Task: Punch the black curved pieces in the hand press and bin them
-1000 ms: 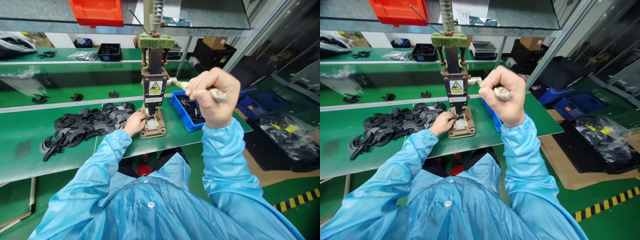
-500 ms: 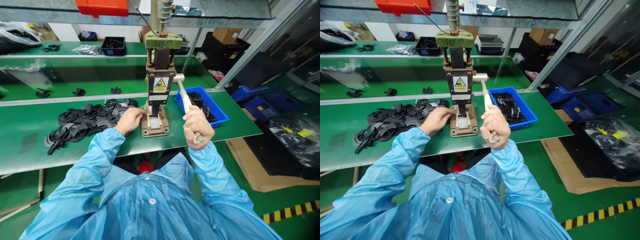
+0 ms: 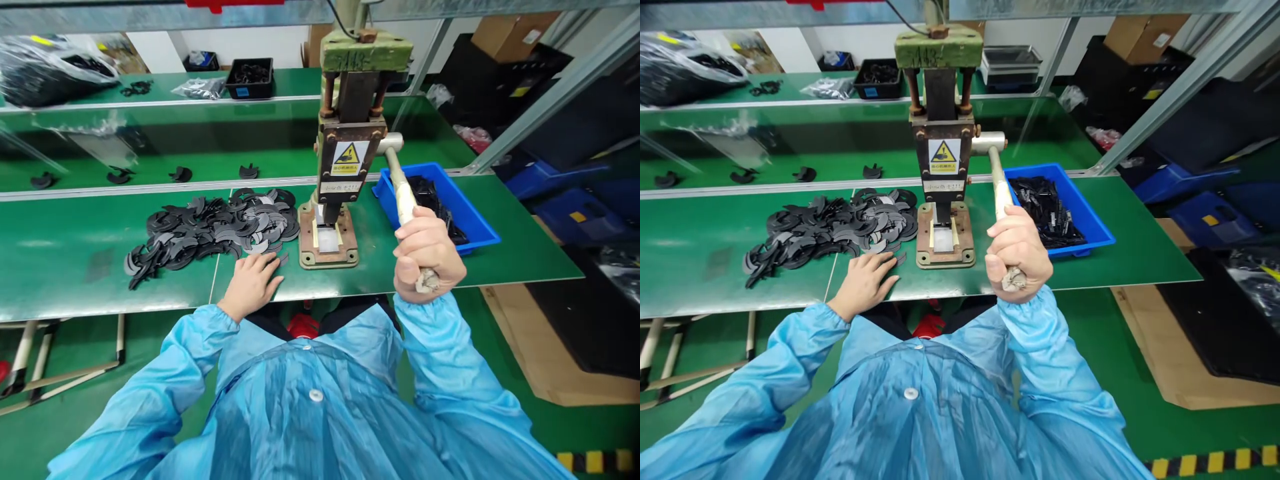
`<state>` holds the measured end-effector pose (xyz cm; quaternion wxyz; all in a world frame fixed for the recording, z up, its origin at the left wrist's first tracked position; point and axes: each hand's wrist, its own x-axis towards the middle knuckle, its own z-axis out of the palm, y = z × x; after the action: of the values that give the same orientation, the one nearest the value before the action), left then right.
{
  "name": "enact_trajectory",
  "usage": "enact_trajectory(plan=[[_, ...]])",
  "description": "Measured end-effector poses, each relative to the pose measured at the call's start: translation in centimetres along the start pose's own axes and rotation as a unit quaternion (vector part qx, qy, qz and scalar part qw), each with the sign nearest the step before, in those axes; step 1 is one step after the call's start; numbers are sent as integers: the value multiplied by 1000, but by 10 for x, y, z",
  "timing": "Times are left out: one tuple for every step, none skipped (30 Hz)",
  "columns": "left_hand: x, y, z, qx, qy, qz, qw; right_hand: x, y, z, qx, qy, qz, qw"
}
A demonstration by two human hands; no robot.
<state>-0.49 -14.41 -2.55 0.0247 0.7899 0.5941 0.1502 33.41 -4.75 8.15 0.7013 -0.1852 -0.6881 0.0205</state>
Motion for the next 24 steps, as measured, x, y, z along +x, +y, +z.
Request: enact_trajectory(plan=[[-4, 4, 2, -8, -4, 6, 1000, 0, -1, 0, -5, -2, 3, 1000], [-8, 7, 3, -16, -8, 12, 1000, 0, -1, 0, -7, -3, 6, 1000], [-12, 9, 3, -24, -11, 18, 999, 1, -2, 0, -9, -3, 8, 1000], [-15, 11, 3, -29, -12, 22, 999, 1, -2, 0, -9, -2, 9, 1000], [-17, 11, 2, -32, -9, 24, 999, 0, -2, 0, -10, 0, 9, 1000], [-18, 11, 2, -29, -4, 23, 999, 0, -1, 0, -11, 1, 7, 1000], [-19, 11, 1, -22, 3, 20, 1000, 0, 0, 0, -12, 1, 2, 1000], [-19, 11, 1, -13, 9, 20, 1000, 0, 0, 0, -11, 0, -3, 1000], [-18, 11, 1, -2, 11, 23, 1000, -1, 1, 0, -9, -2, -9, 1000], [-18, 11, 1, 7, 10, 31, 999, -1, 2, -1, -5, -4, -14, 1000], [-18, 12, 2, 13, 7, 43, 999, -1, 3, -2, 1, -7, -17, 1000], [-19, 13, 3, 14, 3, 58, 998, -1, 3, -2, 6, -10, -17, 1000], [-21, 15, 5, 13, 1, 75, 997, -1, 3, -2, 12, -11, -17, 1000], [-24, 16, 7, 10, 1, 92, 996, -1, 3, -3, 17, -12, -17, 1000], [-28, 18, 9, 6, 3, 109, 994, -1, 3, -3, 21, -13, -16, 1000], [-33, 19, 11, 1, 6, 125, 992, -1, 2, -3, 25, -13, -16, 999], [-37, 20, 12, -7, 8, 141, 990, -1, 2, -2, 28, -12, -15, 999], [-40, 21, 12, -20, 11, 153, 988, -1, 1, -2, 31, -11, -15, 999], [-43, 22, 11, -42, 14, 160, 986, -1, 1, -2, 32, -10, -14, 999], [-43, 22, 9, -74, 17, 158, 985, -1, 1, -1, 33, -9, -13, 999], [-41, 22, 6, -113, 24, 143, 983, -1, 1, -1, 33, -7, -14, 999], [-36, 23, 2, -158, 31, 114, 980, -1, 2, 0, 33, -6, -16, 999], [-28, 23, -3, -206, 41, 69, 975, -1, 2, 0, 32, -4, -18, 999], [-17, 24, -8, -257, 47, 13, 965, -2, 2, 0, 29, -2, -20, 999]])
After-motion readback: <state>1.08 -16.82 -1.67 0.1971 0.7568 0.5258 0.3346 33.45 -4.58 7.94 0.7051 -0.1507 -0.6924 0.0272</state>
